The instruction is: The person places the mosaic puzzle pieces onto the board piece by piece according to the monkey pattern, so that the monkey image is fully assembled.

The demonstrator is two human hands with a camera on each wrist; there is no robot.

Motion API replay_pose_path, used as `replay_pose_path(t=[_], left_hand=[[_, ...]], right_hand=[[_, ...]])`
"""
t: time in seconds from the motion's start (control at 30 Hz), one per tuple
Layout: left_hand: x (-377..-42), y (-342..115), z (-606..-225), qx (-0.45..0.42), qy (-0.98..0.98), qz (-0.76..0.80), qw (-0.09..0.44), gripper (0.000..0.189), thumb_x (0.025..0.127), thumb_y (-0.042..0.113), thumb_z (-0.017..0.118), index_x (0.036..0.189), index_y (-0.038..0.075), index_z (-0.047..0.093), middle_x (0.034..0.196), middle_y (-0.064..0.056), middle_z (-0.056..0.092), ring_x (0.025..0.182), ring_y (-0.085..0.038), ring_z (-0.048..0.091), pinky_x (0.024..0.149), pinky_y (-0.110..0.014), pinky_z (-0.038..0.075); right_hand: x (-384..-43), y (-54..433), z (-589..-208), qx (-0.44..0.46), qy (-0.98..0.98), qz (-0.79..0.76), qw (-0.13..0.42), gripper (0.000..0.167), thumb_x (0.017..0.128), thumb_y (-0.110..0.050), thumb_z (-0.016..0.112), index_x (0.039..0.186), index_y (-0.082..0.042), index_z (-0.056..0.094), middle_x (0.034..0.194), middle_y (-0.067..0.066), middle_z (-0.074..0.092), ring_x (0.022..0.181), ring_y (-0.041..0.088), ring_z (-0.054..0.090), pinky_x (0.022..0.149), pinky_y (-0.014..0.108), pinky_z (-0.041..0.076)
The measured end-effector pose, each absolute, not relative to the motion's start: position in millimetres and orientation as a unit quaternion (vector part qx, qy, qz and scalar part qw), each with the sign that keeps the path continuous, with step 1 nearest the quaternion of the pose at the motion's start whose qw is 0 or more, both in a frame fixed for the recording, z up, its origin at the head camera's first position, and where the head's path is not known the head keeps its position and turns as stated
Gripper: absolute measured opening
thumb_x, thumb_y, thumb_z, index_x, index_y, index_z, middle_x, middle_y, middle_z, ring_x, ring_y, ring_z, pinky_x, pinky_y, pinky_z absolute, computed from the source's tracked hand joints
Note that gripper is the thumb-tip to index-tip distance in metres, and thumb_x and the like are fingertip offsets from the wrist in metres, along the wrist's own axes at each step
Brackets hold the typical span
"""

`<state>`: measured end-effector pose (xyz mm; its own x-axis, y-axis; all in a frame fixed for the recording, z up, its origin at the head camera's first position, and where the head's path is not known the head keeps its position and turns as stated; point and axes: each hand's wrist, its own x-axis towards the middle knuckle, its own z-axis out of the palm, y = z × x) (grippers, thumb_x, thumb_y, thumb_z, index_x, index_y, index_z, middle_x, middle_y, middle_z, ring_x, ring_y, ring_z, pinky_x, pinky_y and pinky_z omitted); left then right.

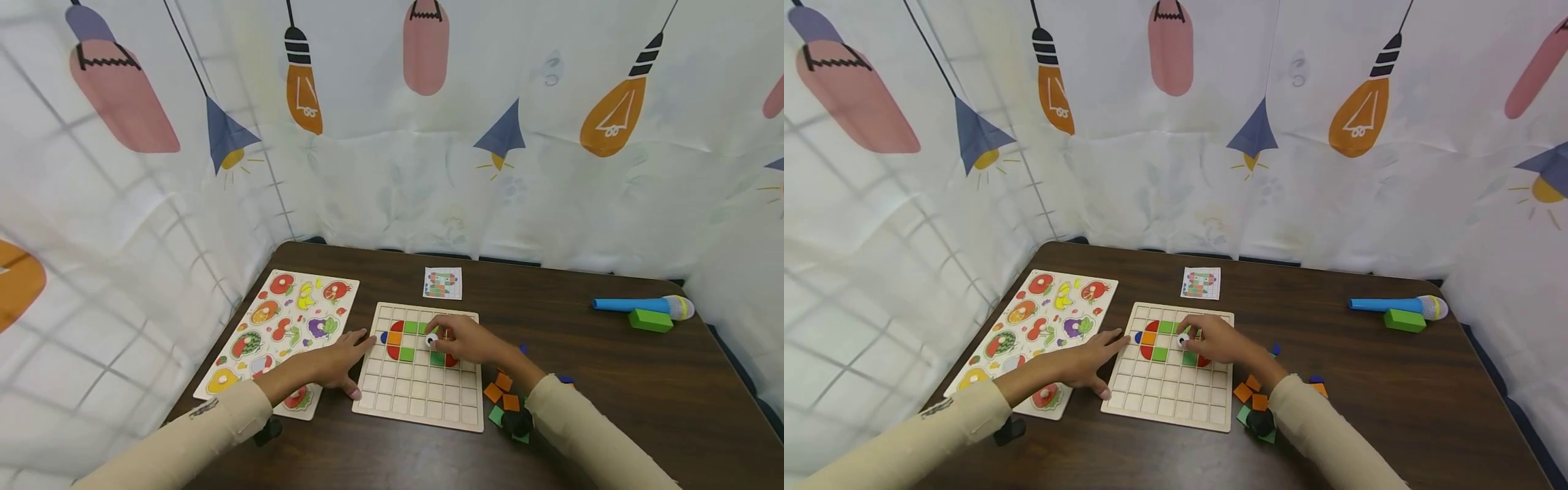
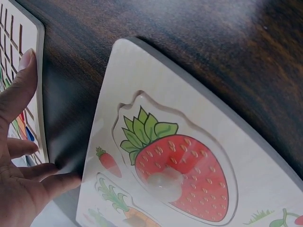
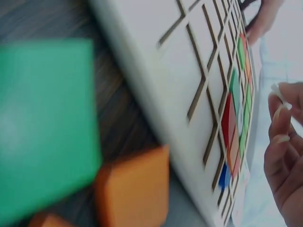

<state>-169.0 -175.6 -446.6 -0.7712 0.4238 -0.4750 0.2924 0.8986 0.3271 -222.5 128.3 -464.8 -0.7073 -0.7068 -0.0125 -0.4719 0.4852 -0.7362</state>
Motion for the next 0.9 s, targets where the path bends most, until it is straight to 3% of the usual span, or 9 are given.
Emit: replay_pose_path(t=[0.5, 0.9], left_hand=[[-169, -174, -444, 0.192, 0.934, 0.114, 0.279, 0.106, 0.078, 0.038, 0.085, 0.161, 0.014, 0.024, 0.167, -0.017, 0.014, 0.154, -0.040, 0.014, 0.117, -0.055, 0.033], [-169, -175, -445, 0.191, 0.934, 0.114, 0.280, 0.105, 0.078, 0.038, 0.085, 0.161, 0.016, 0.024, 0.167, -0.016, 0.013, 0.155, -0.038, 0.014, 0.117, -0.055, 0.033]], right_hand=[[-225, 72, -476, -0.254, 0.900, -0.327, 0.135, 0.018, 0.089, -0.022, 0.077, 0.106, -0.014, 0.074, 0.084, -0.005, 0.067, 0.076, 0.009, 0.057, 0.072, 0.030, 0.049], [-224, 70, -476, -0.231, 0.919, -0.299, 0.109, 0.027, 0.086, -0.028, 0.081, 0.109, -0.015, 0.074, 0.082, -0.007, 0.066, 0.072, 0.008, 0.057, 0.065, 0.029, 0.047]])
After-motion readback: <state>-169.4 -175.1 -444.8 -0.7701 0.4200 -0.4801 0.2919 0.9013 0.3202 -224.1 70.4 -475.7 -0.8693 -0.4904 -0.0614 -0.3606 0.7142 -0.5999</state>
